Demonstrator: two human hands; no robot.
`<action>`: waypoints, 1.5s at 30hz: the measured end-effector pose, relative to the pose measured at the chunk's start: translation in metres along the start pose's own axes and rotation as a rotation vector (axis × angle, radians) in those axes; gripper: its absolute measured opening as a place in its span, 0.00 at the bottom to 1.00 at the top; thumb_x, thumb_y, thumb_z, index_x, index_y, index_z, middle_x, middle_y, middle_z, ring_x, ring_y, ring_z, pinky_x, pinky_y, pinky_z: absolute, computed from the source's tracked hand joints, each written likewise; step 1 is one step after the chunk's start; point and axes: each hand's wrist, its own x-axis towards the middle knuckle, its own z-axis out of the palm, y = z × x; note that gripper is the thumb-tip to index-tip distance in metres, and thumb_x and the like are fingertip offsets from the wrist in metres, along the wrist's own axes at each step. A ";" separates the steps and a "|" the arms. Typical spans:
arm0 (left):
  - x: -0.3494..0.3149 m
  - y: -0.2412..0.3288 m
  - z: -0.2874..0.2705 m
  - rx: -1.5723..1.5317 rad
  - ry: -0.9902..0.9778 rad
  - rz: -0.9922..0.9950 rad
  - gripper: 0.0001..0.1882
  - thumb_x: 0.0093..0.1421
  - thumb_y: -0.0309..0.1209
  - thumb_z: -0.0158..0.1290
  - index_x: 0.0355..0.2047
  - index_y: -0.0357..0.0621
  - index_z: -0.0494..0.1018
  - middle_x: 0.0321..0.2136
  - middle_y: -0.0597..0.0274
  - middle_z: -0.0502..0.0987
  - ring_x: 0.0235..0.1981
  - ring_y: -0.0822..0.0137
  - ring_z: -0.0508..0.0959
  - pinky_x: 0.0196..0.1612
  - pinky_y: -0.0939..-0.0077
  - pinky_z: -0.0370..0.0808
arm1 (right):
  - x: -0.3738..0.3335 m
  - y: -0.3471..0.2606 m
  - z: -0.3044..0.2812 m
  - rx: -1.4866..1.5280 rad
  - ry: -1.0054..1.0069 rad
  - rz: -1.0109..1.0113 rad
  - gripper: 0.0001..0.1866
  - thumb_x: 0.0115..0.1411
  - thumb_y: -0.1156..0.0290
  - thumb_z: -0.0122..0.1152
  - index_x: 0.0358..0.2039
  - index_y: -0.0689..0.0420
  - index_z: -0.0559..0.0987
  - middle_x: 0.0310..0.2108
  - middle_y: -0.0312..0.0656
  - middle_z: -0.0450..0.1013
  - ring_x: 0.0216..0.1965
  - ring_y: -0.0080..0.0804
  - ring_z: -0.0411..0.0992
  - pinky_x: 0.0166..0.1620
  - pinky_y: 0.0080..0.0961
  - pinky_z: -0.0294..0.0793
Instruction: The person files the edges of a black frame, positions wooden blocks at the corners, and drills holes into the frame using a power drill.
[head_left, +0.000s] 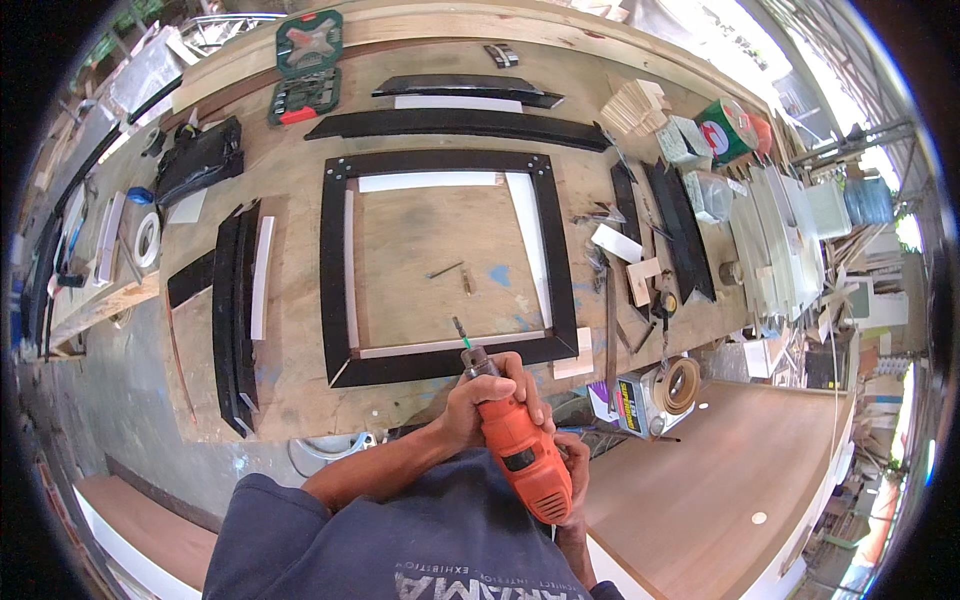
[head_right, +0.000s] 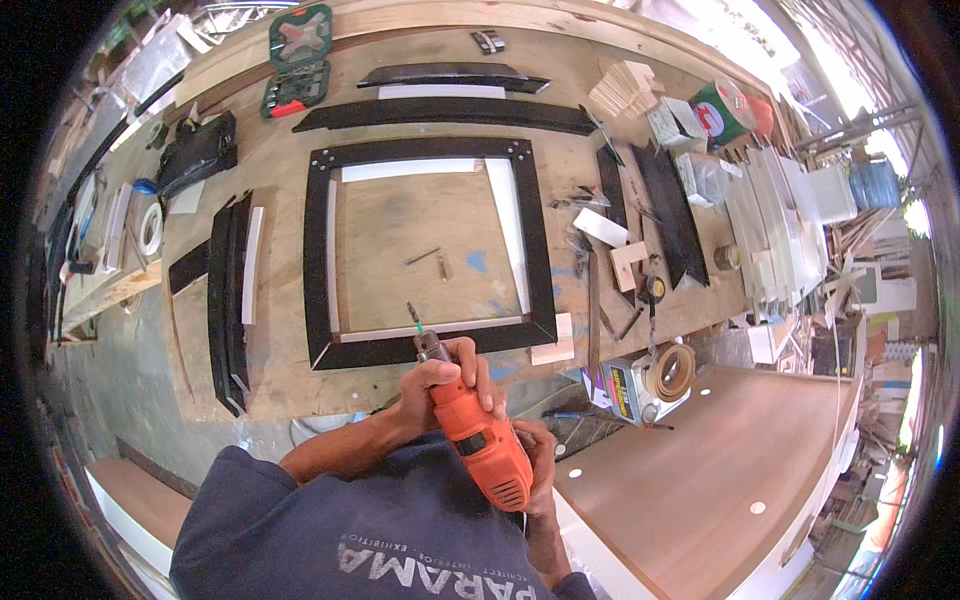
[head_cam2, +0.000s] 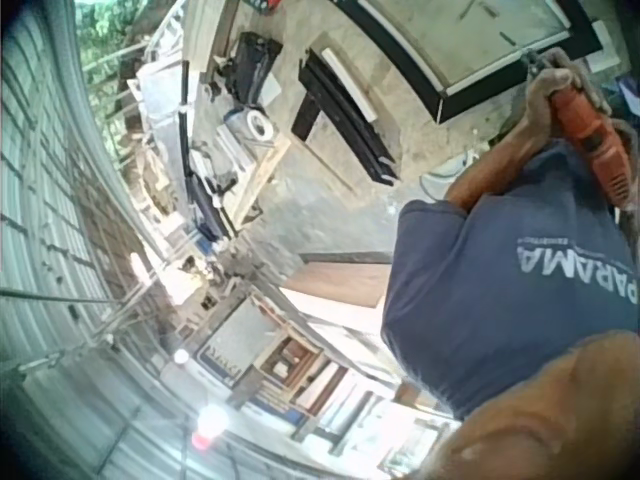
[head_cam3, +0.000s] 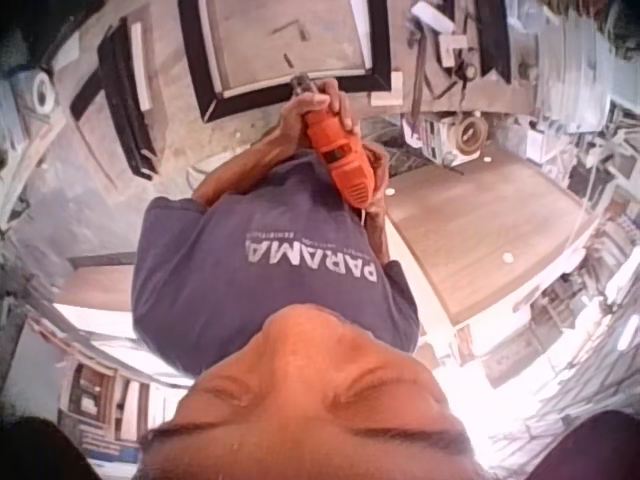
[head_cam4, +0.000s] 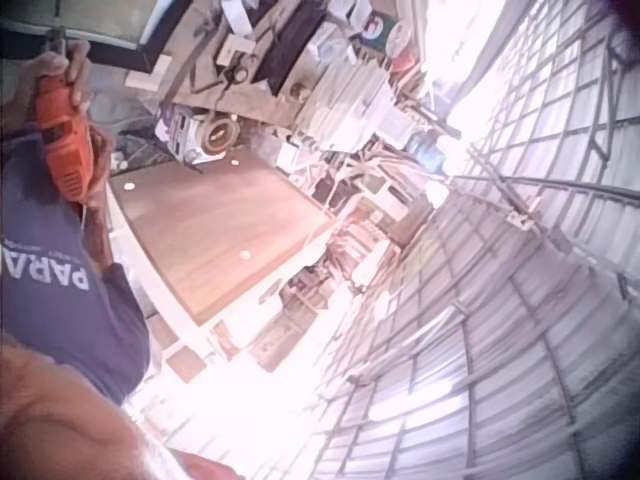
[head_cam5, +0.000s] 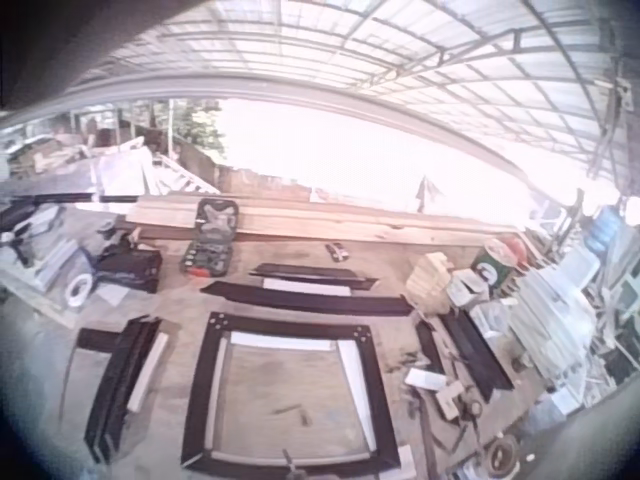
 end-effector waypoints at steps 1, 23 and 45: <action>-0.002 0.001 -0.002 -0.009 0.001 0.004 0.11 0.60 0.35 0.55 0.30 0.41 0.68 0.29 0.45 0.81 0.36 0.47 0.83 0.47 0.49 0.80 | 0.000 0.001 0.004 0.004 0.028 -0.006 0.54 0.42 0.70 0.87 0.65 0.61 0.61 0.62 0.47 0.66 0.61 0.36 0.69 0.64 0.36 0.68; -0.002 0.026 -0.020 0.108 0.562 -0.150 0.22 0.66 0.38 0.59 0.18 0.54 0.62 0.10 0.69 0.62 0.12 0.67 0.71 0.29 0.63 0.76 | 0.014 -0.009 0.021 -0.697 -0.086 -0.058 0.46 0.50 0.61 0.78 0.66 0.65 0.67 0.49 0.54 0.79 0.47 0.54 0.79 0.51 0.44 0.77; 0.008 0.023 -0.038 0.219 0.656 0.150 0.24 0.75 0.49 0.43 0.26 0.48 0.66 0.15 0.61 0.69 0.18 0.62 0.74 0.31 0.61 0.75 | 0.001 0.017 0.007 -0.578 -0.030 -0.010 0.43 0.48 0.60 0.80 0.62 0.65 0.72 0.50 0.54 0.79 0.49 0.53 0.79 0.51 0.43 0.77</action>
